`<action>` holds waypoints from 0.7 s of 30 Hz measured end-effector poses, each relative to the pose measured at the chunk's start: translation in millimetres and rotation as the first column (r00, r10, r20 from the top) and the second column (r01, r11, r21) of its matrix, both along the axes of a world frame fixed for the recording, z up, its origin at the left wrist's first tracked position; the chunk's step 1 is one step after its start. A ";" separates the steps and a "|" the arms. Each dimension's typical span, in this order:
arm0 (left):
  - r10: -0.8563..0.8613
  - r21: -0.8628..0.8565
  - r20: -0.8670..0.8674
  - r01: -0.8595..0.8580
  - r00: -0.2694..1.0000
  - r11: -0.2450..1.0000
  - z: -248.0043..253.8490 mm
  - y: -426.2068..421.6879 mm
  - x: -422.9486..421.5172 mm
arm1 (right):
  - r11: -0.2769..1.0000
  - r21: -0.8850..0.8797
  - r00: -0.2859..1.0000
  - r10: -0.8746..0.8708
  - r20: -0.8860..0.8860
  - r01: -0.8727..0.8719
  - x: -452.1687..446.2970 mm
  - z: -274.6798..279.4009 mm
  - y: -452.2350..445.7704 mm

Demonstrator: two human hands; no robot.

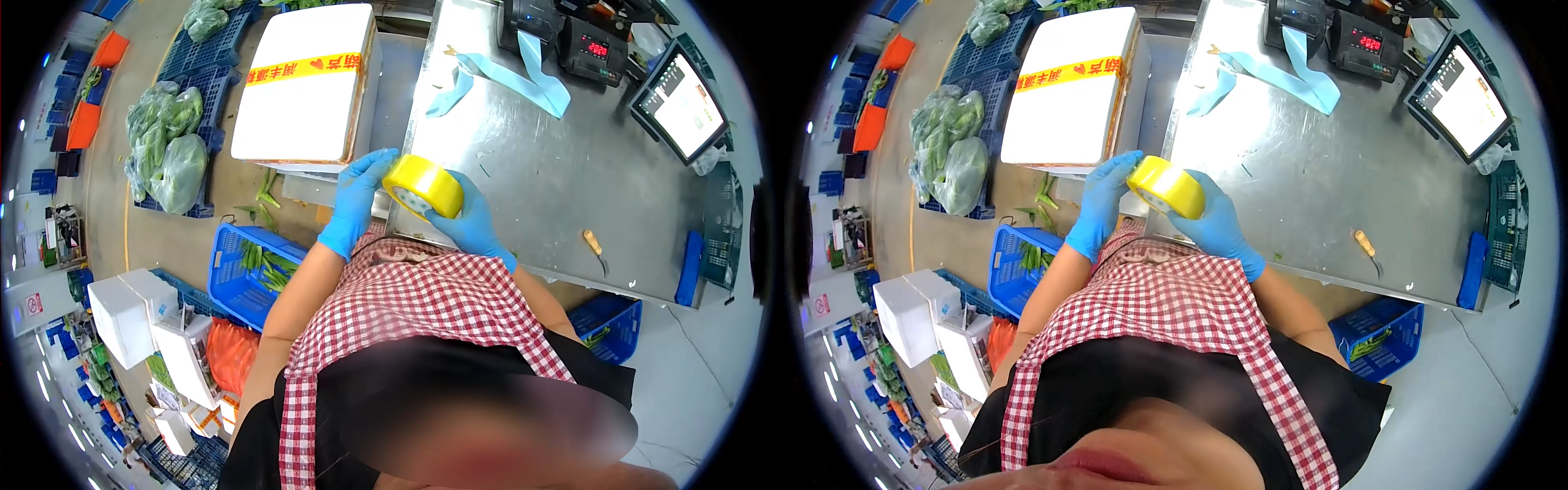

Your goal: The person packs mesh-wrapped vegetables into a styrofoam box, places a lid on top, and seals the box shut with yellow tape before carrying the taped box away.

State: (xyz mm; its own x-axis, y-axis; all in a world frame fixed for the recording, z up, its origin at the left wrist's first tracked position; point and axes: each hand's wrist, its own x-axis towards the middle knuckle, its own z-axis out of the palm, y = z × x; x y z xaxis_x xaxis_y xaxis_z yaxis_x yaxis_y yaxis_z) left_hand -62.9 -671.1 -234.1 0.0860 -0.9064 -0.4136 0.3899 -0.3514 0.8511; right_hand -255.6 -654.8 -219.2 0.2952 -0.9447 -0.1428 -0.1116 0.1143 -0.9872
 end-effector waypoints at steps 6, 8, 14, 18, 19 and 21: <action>0.064 -0.210 0.264 -0.008 0.962 0.978 -12.1 5.3 -9.2 | 0.997 -0.078 1.000 0.000 -0.028 -0.002 -16.4 4.6 9.6; 0.072 -0.194 0.276 -0.017 0.958 0.981 -8.3 4.2 -3.9 | 0.988 -0.134 0.996 0.065 -0.059 -0.072 -20.5 4.6 10.2; -0.036 0.119 0.059 0.029 0.998 0.992 14.9 8.9 12.0 | 0.991 -0.102 0.995 0.090 0.045 -0.085 -47.3 -0.3 20.3; -0.217 0.429 -0.252 0.309 0.943 0.849 -15.3 13.0 22.6 | 0.983 -0.151 0.990 0.120 0.070 -0.109 -41.0 7.1 18.3; -0.241 0.491 -0.235 0.329 0.942 0.807 -2.6 14.6 7.4 | 0.978 -0.173 0.990 0.129 0.057 -0.117 -41.2 6.9 18.2; -0.267 0.385 -0.343 0.394 0.901 0.835 -3.4 22.7 2.8 | 0.982 -0.157 0.990 0.116 0.075 -0.103 -40.4 3.4 21.3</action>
